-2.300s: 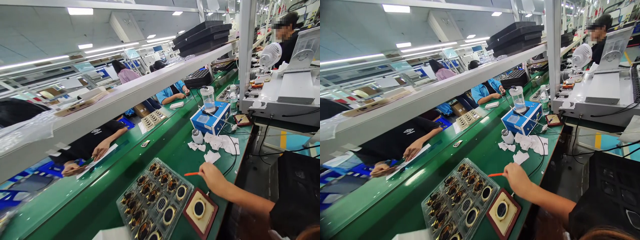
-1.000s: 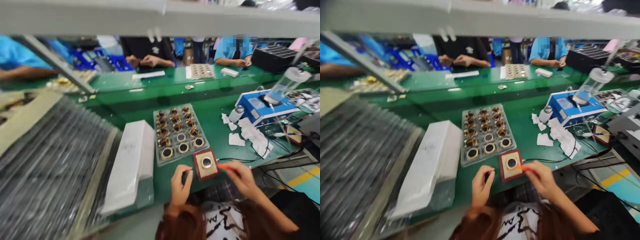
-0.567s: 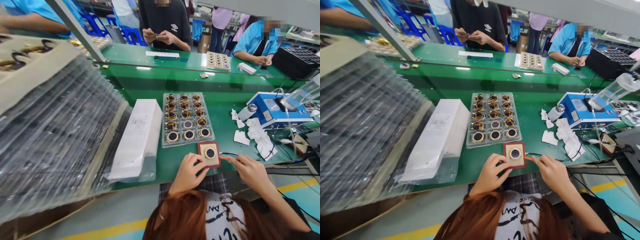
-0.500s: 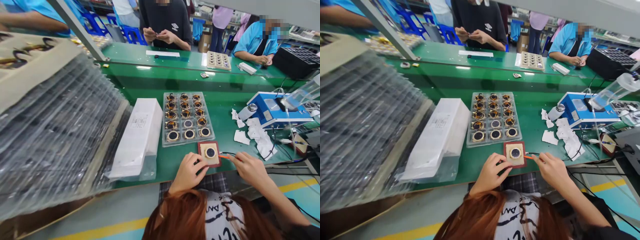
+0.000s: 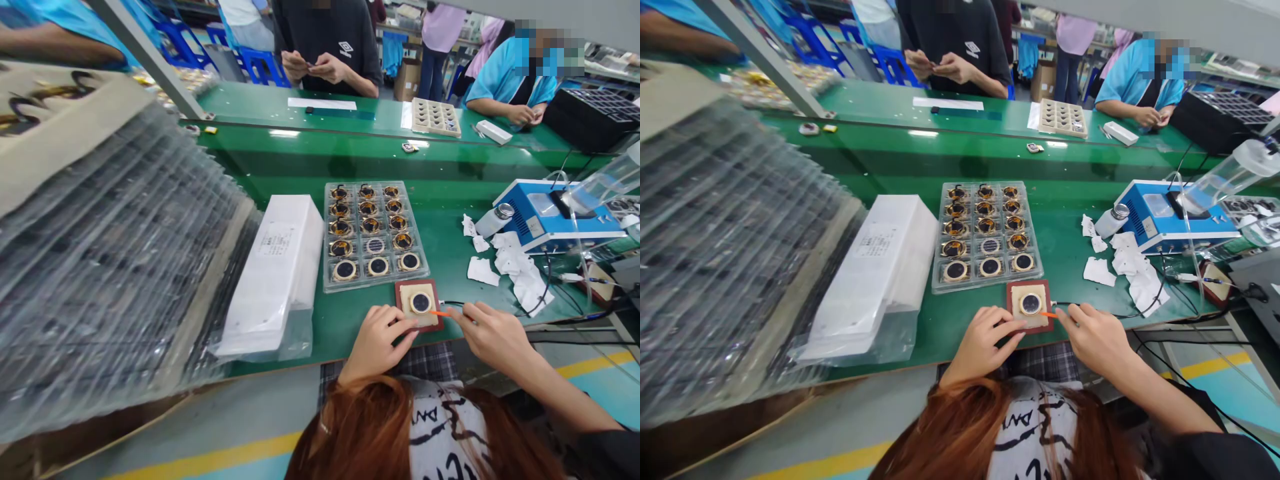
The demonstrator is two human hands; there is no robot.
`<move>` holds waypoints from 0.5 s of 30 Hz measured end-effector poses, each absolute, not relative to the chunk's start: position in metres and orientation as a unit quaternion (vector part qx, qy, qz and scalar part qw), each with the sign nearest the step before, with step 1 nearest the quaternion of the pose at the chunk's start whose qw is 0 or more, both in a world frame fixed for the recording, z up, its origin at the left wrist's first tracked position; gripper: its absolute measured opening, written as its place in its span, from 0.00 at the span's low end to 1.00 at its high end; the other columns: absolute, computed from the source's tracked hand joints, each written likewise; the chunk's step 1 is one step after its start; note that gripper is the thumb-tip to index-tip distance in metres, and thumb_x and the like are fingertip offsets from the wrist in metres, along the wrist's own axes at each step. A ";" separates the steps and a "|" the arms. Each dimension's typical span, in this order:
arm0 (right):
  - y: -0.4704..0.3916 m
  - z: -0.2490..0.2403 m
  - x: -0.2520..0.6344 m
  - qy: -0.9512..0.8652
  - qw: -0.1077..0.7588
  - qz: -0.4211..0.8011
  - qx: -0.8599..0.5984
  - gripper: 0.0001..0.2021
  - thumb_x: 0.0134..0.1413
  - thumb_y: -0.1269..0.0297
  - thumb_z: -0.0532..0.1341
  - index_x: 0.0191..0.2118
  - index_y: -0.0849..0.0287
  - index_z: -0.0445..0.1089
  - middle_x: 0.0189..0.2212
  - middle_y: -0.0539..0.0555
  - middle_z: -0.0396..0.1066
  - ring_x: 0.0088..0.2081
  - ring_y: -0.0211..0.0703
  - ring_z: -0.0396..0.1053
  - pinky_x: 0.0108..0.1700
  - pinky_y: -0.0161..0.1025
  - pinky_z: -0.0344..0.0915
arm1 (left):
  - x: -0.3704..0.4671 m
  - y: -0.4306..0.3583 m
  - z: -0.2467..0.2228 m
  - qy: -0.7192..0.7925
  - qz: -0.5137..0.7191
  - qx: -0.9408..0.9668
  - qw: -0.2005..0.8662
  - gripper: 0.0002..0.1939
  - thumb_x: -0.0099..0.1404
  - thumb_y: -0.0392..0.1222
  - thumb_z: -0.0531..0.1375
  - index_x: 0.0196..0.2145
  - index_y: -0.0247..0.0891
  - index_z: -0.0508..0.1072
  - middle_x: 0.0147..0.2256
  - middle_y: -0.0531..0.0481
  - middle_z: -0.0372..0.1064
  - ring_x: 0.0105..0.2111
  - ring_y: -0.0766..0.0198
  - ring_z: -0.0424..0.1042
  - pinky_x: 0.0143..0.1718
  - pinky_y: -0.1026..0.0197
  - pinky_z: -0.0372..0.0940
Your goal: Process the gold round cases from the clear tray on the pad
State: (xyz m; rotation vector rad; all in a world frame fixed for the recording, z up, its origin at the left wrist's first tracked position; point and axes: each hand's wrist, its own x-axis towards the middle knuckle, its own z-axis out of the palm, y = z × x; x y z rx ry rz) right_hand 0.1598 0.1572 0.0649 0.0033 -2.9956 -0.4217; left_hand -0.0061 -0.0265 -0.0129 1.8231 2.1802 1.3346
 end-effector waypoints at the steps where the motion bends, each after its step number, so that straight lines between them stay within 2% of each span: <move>1: 0.157 0.065 0.159 -0.988 0.059 -0.140 0.001 0.16 0.58 0.76 0.55 0.49 0.59 0.73 0.30 0.53 0.70 0.30 0.40 0.63 0.27 0.39 0.50 | -0.006 -0.027 -0.013 0.694 0.426 0.581 0.003 0.08 0.69 0.41 0.58 0.41 0.42 0.78 0.33 0.49 0.72 0.34 0.63 0.68 0.37 0.56 0.58; 8: 0.154 0.065 0.156 -0.990 0.031 -0.137 -0.003 0.17 0.56 0.77 0.57 0.50 0.60 0.73 0.30 0.53 0.70 0.31 0.42 0.64 0.29 0.40 0.54 | -0.008 -0.024 -0.013 0.685 0.433 0.585 0.003 0.08 0.70 0.41 0.57 0.41 0.42 0.77 0.32 0.51 0.72 0.34 0.64 0.68 0.36 0.57 0.55; 15: 0.147 0.056 0.159 -0.990 0.008 -0.135 -0.027 0.17 0.59 0.76 0.55 0.52 0.61 0.73 0.32 0.55 0.71 0.33 0.42 0.65 0.31 0.39 0.56 | -0.009 -0.022 -0.011 0.683 0.435 0.587 0.000 0.07 0.70 0.40 0.58 0.40 0.42 0.78 0.31 0.52 0.72 0.31 0.65 0.67 0.35 0.57 0.54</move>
